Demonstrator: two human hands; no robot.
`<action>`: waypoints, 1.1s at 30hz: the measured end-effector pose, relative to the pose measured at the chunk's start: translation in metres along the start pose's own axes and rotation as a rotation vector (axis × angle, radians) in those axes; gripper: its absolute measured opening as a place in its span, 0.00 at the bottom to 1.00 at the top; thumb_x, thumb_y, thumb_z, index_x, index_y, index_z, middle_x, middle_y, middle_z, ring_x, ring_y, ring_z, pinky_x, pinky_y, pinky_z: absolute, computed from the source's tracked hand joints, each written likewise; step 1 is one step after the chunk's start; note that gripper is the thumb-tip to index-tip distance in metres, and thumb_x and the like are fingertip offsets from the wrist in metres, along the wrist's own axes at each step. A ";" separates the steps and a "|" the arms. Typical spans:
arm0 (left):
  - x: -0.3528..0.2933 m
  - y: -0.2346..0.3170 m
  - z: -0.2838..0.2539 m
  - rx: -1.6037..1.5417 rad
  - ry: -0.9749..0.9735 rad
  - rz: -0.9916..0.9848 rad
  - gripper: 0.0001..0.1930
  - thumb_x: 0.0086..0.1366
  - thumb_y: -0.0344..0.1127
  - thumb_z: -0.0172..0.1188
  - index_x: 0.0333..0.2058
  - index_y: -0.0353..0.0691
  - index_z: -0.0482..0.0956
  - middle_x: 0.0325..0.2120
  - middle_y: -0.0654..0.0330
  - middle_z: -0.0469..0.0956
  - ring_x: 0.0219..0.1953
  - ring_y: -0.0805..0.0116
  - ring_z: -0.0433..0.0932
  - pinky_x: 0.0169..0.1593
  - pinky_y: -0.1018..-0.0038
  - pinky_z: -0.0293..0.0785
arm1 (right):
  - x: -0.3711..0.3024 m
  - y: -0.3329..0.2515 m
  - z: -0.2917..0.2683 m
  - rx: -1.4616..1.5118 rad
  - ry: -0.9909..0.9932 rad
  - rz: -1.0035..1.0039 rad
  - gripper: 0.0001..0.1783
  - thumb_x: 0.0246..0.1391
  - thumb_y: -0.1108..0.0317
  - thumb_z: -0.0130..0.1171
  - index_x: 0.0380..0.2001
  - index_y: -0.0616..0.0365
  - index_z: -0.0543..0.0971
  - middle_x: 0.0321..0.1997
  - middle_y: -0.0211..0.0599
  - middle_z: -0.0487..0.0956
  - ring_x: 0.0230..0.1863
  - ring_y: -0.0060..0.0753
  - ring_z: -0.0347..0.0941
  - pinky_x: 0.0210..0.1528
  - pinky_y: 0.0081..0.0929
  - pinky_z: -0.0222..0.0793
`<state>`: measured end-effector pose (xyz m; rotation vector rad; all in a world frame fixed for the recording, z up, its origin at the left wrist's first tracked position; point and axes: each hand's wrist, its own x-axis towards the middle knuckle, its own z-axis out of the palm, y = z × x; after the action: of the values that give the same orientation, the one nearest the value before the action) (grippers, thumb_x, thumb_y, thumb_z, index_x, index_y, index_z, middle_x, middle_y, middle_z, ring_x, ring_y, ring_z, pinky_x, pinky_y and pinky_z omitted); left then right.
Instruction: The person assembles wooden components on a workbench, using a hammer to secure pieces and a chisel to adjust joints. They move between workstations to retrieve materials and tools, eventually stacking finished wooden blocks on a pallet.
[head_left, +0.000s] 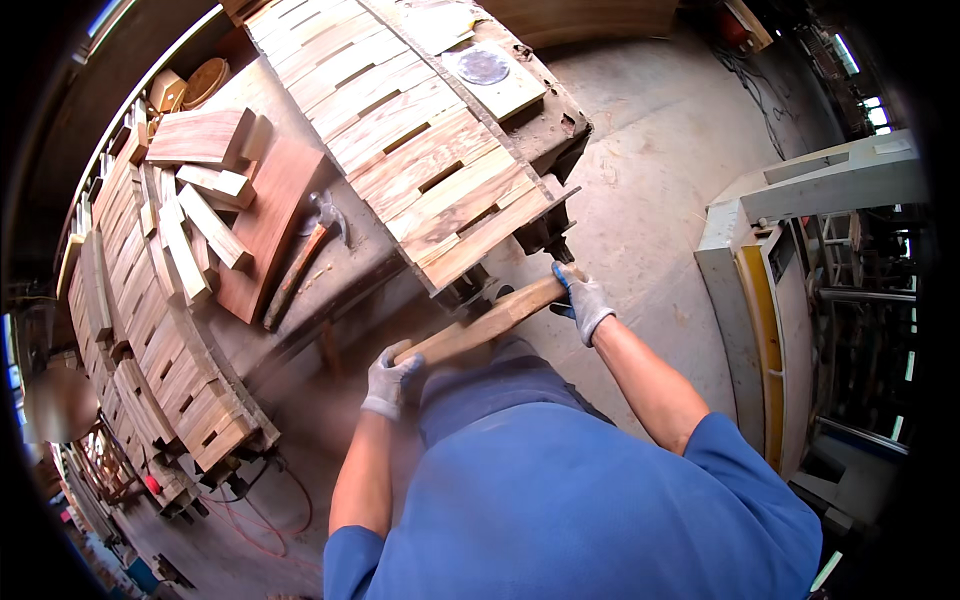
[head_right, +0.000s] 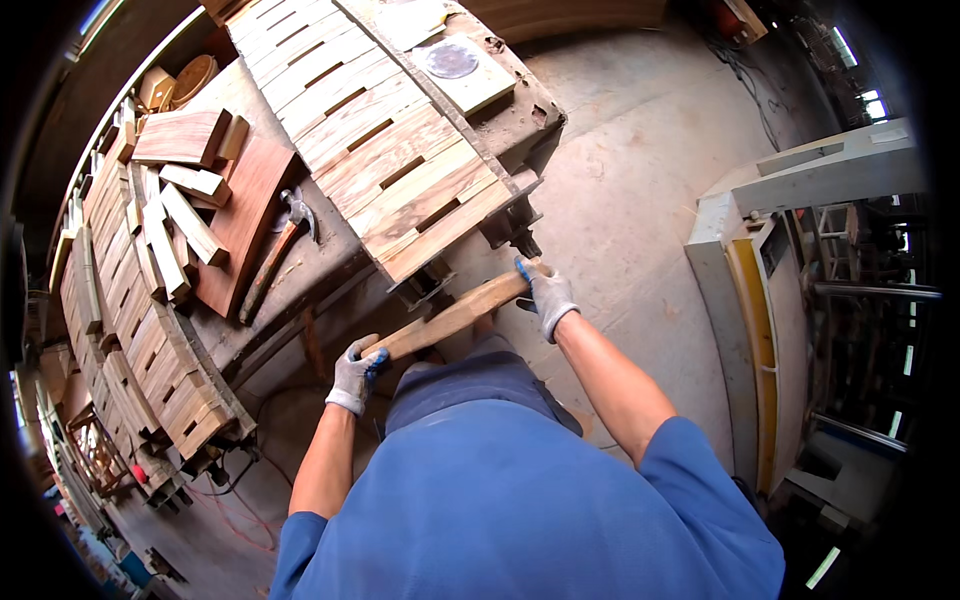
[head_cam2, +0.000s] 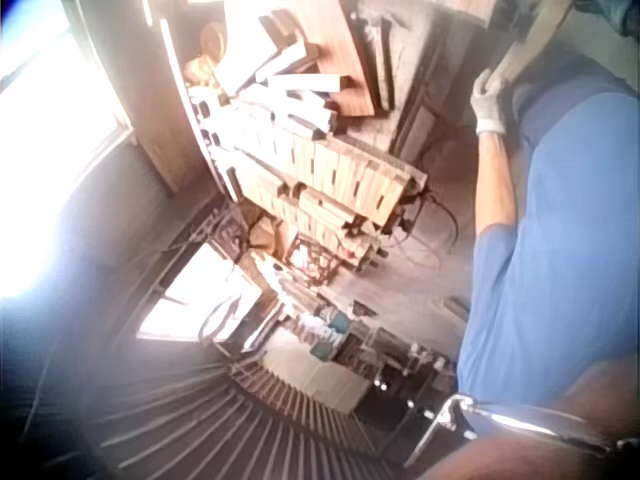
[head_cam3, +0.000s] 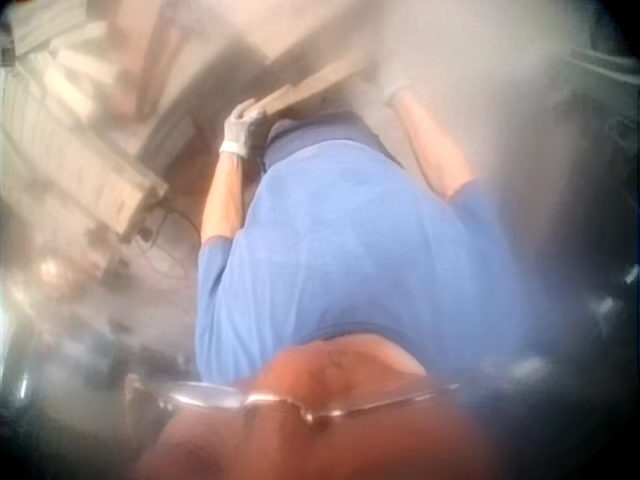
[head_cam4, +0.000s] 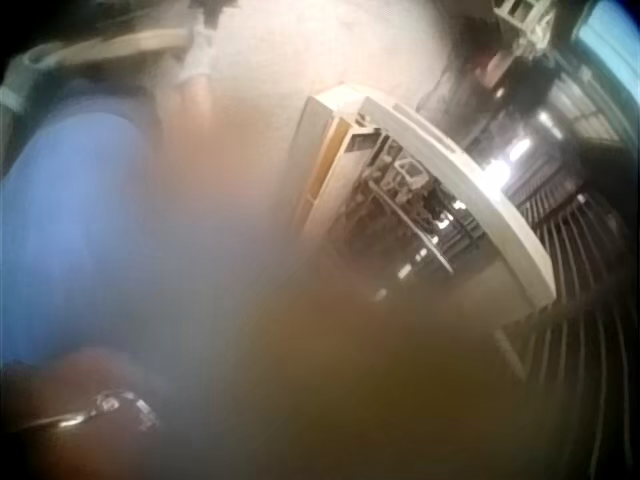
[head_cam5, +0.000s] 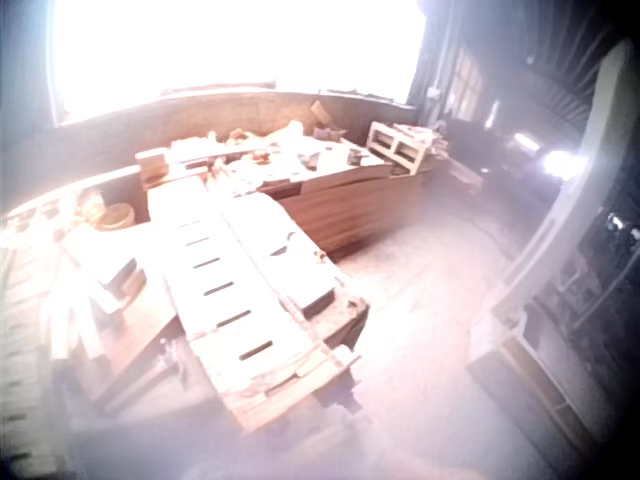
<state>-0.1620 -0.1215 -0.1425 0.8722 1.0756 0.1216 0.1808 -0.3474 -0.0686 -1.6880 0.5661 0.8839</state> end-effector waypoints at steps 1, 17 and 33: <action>0.003 -0.003 0.002 0.010 0.003 0.028 0.27 0.65 0.25 0.70 0.62 0.27 0.75 0.45 0.51 0.84 0.38 0.66 0.85 0.44 0.71 0.85 | 0.000 -0.005 -0.003 -0.041 0.014 -0.029 0.29 0.58 0.47 0.74 0.50 0.58 0.77 0.44 0.37 0.81 0.39 0.36 0.83 0.40 0.39 0.87; 0.010 -0.014 -0.005 0.074 0.036 0.066 0.28 0.63 0.26 0.72 0.61 0.27 0.76 0.44 0.52 0.84 0.36 0.67 0.85 0.43 0.72 0.85 | -0.046 -0.061 0.057 -1.750 -0.421 -0.903 0.29 0.74 0.47 0.43 0.40 0.57 0.87 0.42 0.47 0.87 0.49 0.52 0.85 0.52 0.51 0.80; 0.003 0.002 0.005 0.254 0.070 0.073 0.28 0.62 0.27 0.73 0.59 0.27 0.78 0.46 0.53 0.83 0.40 0.66 0.84 0.46 0.71 0.85 | -0.028 -0.055 0.060 -1.720 -0.343 -0.684 0.34 0.73 0.41 0.39 0.45 0.56 0.88 0.47 0.50 0.88 0.50 0.52 0.86 0.54 0.50 0.79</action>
<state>-0.1558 -0.1209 -0.1424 1.1431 1.1408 0.0772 0.1888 -0.2758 -0.0212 -2.7344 -1.3859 1.1119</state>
